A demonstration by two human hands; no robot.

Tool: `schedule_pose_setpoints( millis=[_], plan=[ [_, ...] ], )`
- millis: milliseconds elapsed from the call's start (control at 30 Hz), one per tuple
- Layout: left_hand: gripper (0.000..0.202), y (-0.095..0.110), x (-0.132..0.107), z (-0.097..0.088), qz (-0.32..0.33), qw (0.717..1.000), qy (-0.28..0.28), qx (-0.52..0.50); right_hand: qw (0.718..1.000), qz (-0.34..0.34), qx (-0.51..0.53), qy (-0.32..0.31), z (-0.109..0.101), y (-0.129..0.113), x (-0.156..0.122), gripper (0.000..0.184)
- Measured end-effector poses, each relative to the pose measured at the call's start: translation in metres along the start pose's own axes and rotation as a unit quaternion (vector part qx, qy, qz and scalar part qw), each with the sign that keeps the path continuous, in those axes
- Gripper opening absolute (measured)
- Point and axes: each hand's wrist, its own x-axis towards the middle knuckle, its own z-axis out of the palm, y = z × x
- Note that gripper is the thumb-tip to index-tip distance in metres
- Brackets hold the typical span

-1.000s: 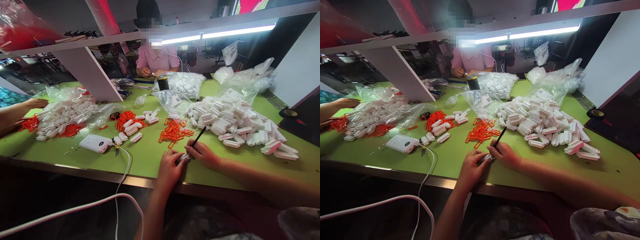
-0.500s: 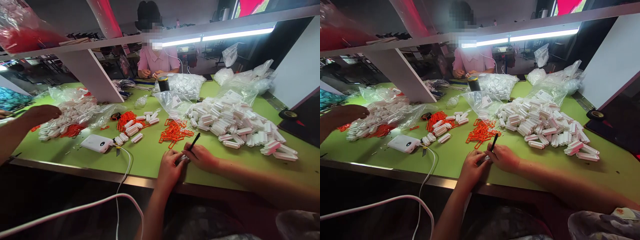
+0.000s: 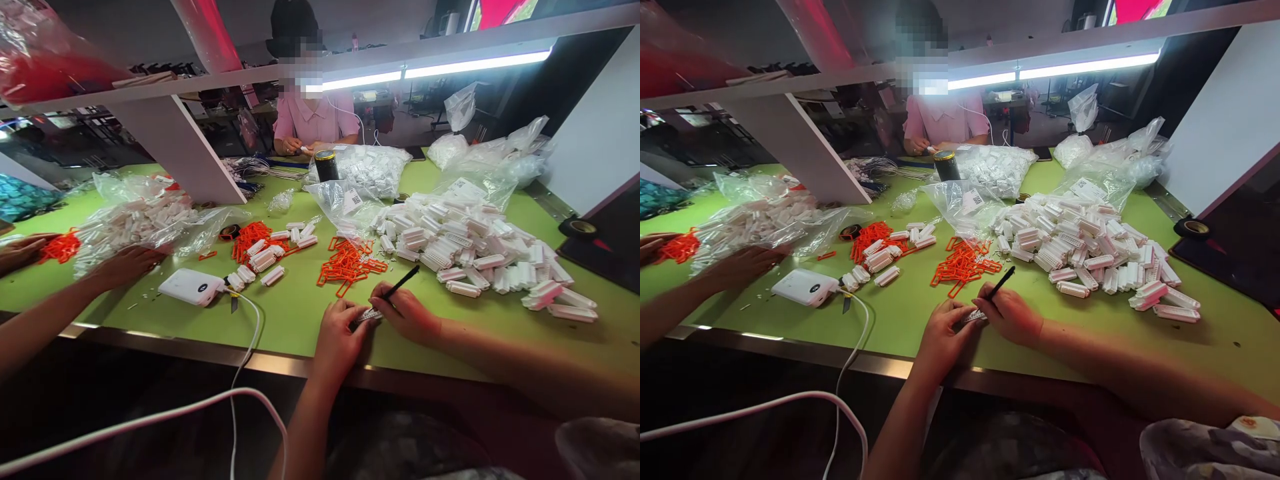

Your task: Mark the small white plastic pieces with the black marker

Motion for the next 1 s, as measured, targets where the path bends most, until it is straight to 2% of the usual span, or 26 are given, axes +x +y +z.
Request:
schedule_pose_setpoints(
  millis=[200,567,867,1000],
  plan=[
    [0.016,0.0001,-0.0002,0.0002,0.001,1.0,0.0,0.001,1.0,-0.001,-0.001,0.017,0.001,0.0011,0.0002,0.032],
    [0.015,0.0012,-0.0004,0.0001,0.01,1.0,0.005,0.02,1.0,-0.002,-0.026,0.01,0.003,0.0024,0.0012,0.031],
    [0.014,0.0008,0.0005,-0.0005,-0.002,1.0,-0.007,0.009,0.99,-0.001,-0.128,-0.05,0.0044,-0.0068,0.0064,0.034],
    [0.014,-0.0003,0.0006,-0.0002,-0.001,1.0,-0.005,0.005,0.995,0.001,-0.1,-0.026,0.0038,-0.0054,0.0024,0.035]
  ],
)
